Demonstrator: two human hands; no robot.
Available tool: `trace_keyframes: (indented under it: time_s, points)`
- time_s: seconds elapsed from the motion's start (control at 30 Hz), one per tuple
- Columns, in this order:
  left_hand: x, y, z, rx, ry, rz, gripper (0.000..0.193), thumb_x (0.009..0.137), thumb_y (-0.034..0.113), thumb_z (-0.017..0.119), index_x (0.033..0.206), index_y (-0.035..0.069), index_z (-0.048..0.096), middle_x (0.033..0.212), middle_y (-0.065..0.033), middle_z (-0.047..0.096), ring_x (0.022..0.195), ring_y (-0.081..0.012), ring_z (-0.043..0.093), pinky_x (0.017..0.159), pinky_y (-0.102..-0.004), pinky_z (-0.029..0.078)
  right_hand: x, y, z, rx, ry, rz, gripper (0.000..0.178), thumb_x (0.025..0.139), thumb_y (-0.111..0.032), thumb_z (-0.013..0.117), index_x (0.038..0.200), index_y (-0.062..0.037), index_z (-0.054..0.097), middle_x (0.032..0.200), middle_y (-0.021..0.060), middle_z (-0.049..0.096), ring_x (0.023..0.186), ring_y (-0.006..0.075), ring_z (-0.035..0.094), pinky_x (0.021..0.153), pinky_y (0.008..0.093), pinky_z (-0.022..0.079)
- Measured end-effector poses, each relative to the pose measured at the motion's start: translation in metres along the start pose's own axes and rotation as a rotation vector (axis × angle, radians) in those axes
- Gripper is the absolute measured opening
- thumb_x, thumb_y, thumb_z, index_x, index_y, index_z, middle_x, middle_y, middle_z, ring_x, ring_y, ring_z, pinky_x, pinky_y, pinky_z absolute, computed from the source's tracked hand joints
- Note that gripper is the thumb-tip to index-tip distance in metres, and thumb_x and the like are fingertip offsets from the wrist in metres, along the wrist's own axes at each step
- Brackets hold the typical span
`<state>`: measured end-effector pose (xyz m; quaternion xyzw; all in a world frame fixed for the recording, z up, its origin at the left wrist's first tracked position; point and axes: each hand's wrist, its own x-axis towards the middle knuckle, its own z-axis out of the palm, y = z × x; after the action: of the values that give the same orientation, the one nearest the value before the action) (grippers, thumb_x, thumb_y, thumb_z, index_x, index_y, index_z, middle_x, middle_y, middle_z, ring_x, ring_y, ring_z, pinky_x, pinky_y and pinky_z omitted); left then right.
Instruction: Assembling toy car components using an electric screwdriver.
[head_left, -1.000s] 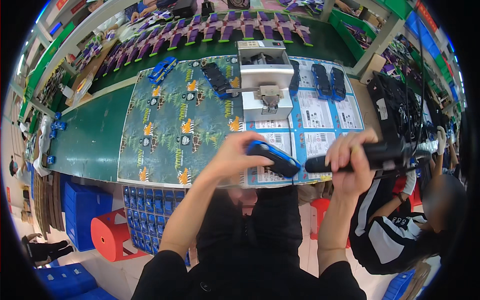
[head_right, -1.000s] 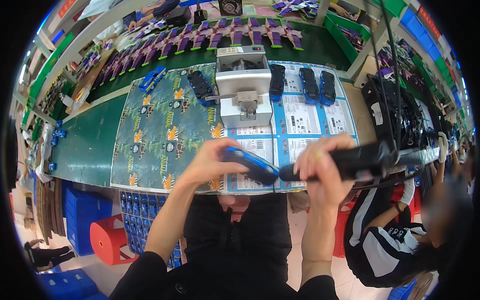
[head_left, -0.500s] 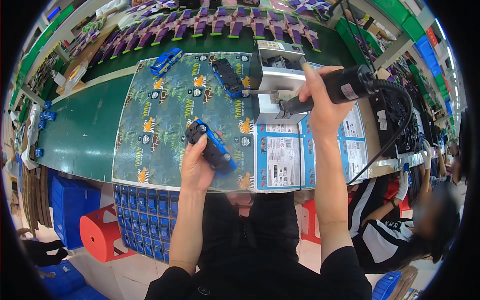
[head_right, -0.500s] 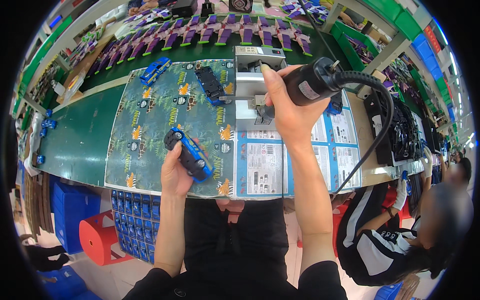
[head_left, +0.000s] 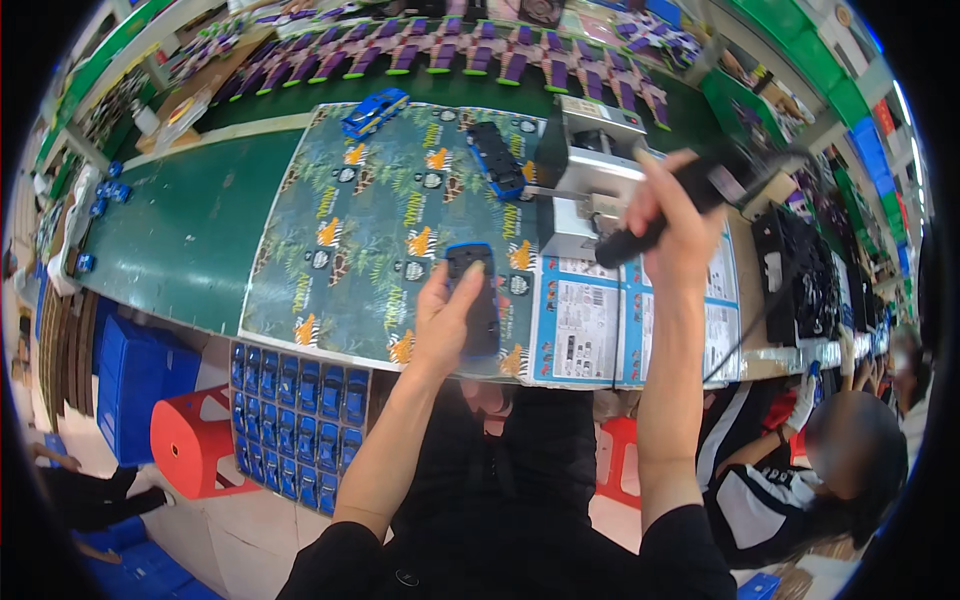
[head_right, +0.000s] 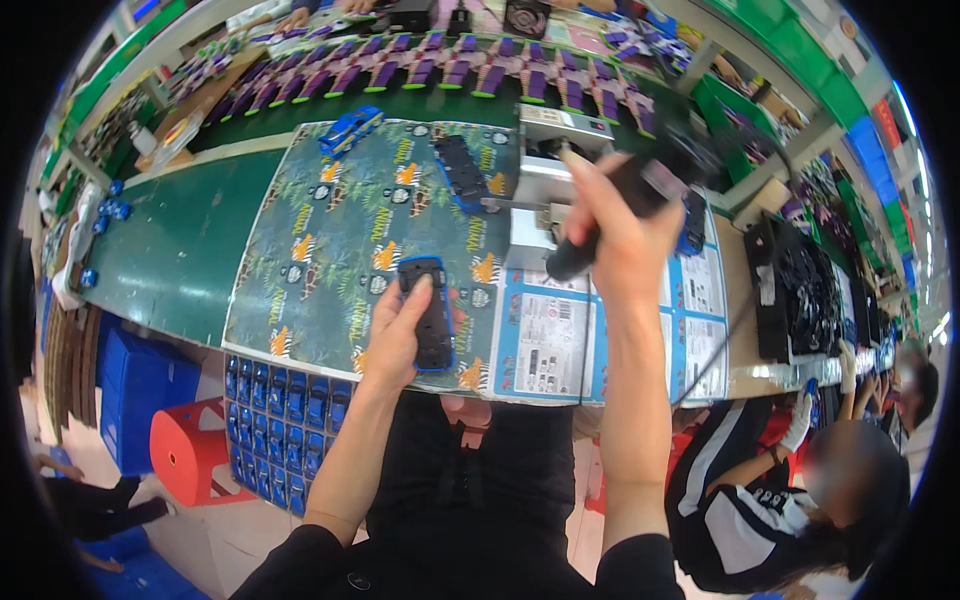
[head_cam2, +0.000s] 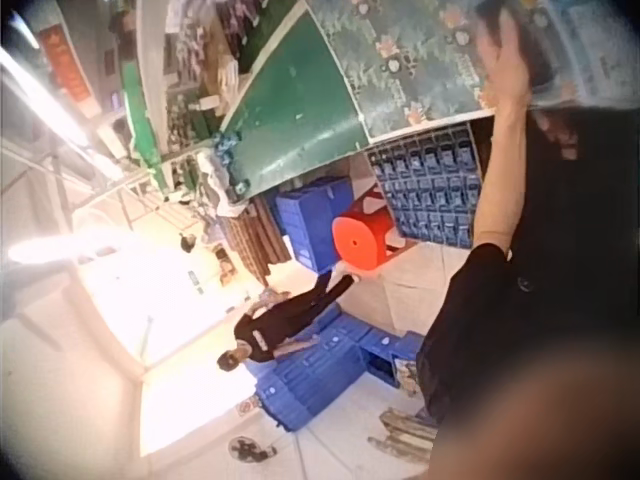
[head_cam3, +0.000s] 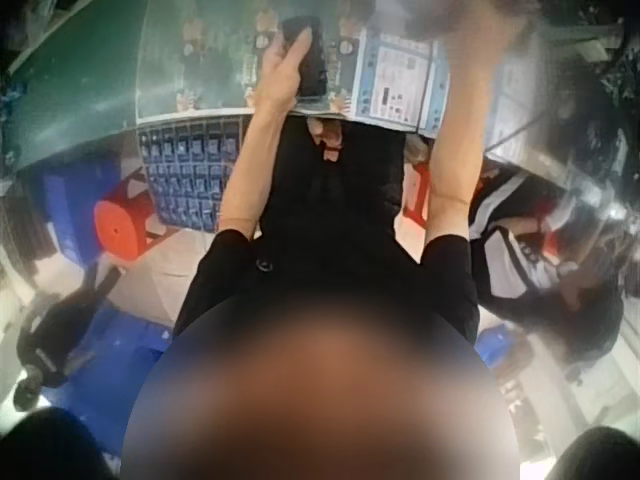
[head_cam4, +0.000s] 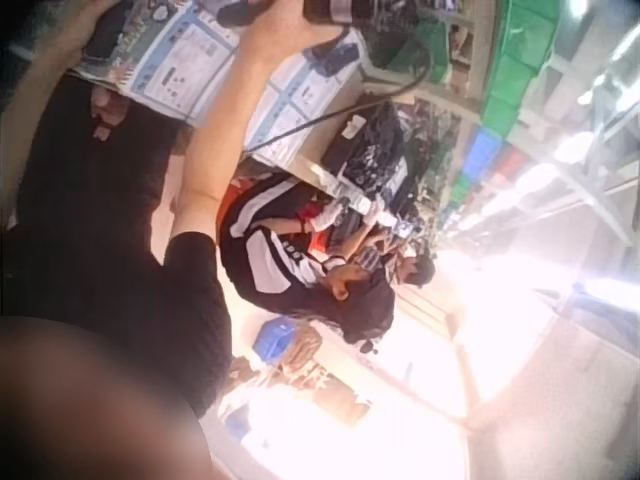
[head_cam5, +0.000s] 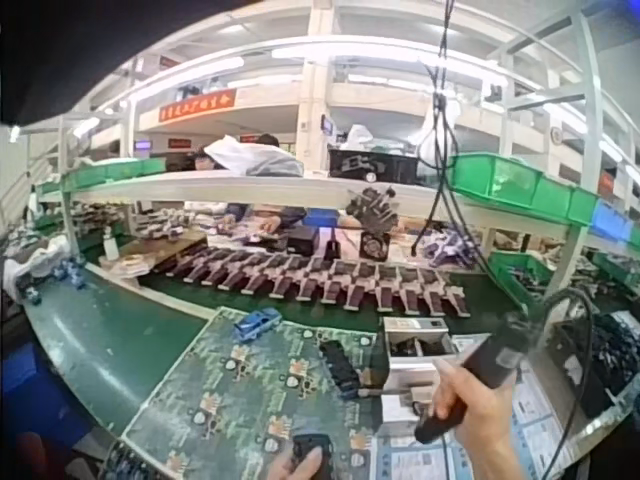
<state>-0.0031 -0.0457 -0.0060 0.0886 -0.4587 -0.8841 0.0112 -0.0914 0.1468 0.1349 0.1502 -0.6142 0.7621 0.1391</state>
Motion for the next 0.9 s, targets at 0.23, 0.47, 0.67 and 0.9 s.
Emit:
trace_keyframes:
  time_s: [0.23,0.47,0.67,0.9]
  points:
    - [0.002,-0.001,0.005,0.027,-0.038,0.050,0.026,0.095,0.021,0.065,0.112,0.001,0.059,0.094,-0.0068,0.067,0.074,-0.0135,0.068,0.064,-0.0272,0.056,-0.045,-0.008,0.031,0.481,-0.146,-0.262,0.013,0.092,-0.007,0.057,0.099,-0.0031,0.047,0.064,0.0068,0.048,0.054,0.0177,0.051,0.056,0.0350,0.048]
    - [0.000,-0.003,0.008,0.154,-0.051,0.067,0.024,0.096,0.019,0.063,0.110,0.000,0.062,0.095,-0.0086,0.068,0.079,-0.0148,0.068,0.070,-0.0303,0.059,-0.054,0.007,0.050,0.439,-0.135,-0.273,0.015,0.091,-0.004,0.060,0.097,-0.0010,0.047,0.068,0.0088,0.052,0.054,0.0168,0.053,0.058,0.0345,0.050]
    - [-0.002,-0.006,0.008,0.182,-0.062,0.099,0.024,0.095,0.016,0.064,0.112,0.000,0.062,0.096,-0.0068,0.068,0.078,-0.0121,0.066,0.070,-0.0272,0.058,-0.056,0.019,0.057,0.425,-0.112,-0.255,0.015,0.090,0.000,0.061,0.097,-0.0001,0.048,0.070,0.0090,0.054,0.054,0.0151,0.054,0.058,0.0334,0.051]
    - [0.001,-0.013,0.013,0.593,0.090,0.340,0.036,0.078,0.020,0.071,0.106,-0.003,0.064,0.090,-0.0152,0.069,0.082,-0.0173,0.061,0.075,-0.0364,0.051,-0.057,0.054,0.042,-0.054,-0.264,-0.462,0.008,0.090,-0.004,0.049,0.082,-0.0047,0.048,0.062,0.0055,0.047,0.057,0.0165,0.048,0.055,0.0312,0.043]
